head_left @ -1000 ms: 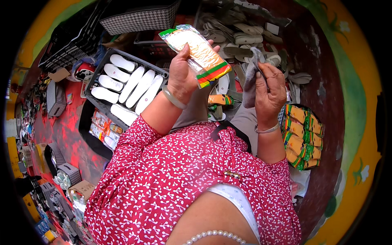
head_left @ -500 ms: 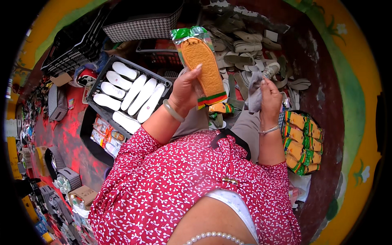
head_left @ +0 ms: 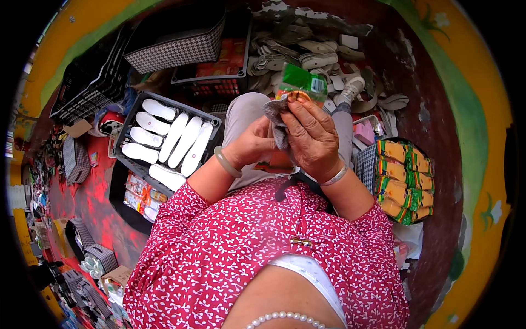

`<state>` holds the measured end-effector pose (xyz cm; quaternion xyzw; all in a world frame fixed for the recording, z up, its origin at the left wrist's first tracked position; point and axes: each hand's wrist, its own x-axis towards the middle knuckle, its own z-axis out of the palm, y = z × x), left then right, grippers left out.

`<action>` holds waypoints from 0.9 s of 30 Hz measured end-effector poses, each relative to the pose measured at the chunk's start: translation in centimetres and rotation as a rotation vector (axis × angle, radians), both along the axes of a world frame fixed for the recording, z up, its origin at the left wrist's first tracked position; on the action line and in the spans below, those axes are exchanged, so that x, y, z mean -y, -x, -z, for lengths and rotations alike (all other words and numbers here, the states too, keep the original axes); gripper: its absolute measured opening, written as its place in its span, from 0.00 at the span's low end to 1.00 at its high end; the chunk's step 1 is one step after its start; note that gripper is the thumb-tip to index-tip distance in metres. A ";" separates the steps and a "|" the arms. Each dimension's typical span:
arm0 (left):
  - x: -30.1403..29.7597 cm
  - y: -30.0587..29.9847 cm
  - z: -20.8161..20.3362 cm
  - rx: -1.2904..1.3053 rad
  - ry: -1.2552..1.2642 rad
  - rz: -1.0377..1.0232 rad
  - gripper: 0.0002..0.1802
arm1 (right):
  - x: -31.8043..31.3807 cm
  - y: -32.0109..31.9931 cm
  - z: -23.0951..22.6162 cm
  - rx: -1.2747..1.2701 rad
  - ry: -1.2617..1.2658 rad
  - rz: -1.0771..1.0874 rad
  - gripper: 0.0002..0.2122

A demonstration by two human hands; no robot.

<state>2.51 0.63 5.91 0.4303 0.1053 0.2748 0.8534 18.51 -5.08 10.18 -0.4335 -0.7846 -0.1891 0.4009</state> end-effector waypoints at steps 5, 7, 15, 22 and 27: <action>-0.6 0.0 -1.7 0.031 -0.191 -0.039 0.33 | 0.4 -0.4 -0.9 -0.083 0.022 -0.118 0.15; -0.9 -0.3 -1.8 -0.057 -0.392 -0.138 0.29 | 0.5 -0.3 -1.3 -0.101 0.051 -0.155 0.16; -0.1 -0.9 -1.4 0.113 0.084 0.092 0.32 | -0.3 -1.1 -1.7 -0.068 -0.028 -0.041 0.15; -0.2 -0.9 -1.8 -0.018 -0.014 0.119 0.36 | -1.9 -1.3 -2.0 -0.214 -0.061 0.112 0.10; -0.2 -0.8 -2.0 -0.099 -0.098 0.147 0.34 | -3.5 -2.6 -1.5 -0.434 0.121 0.179 0.06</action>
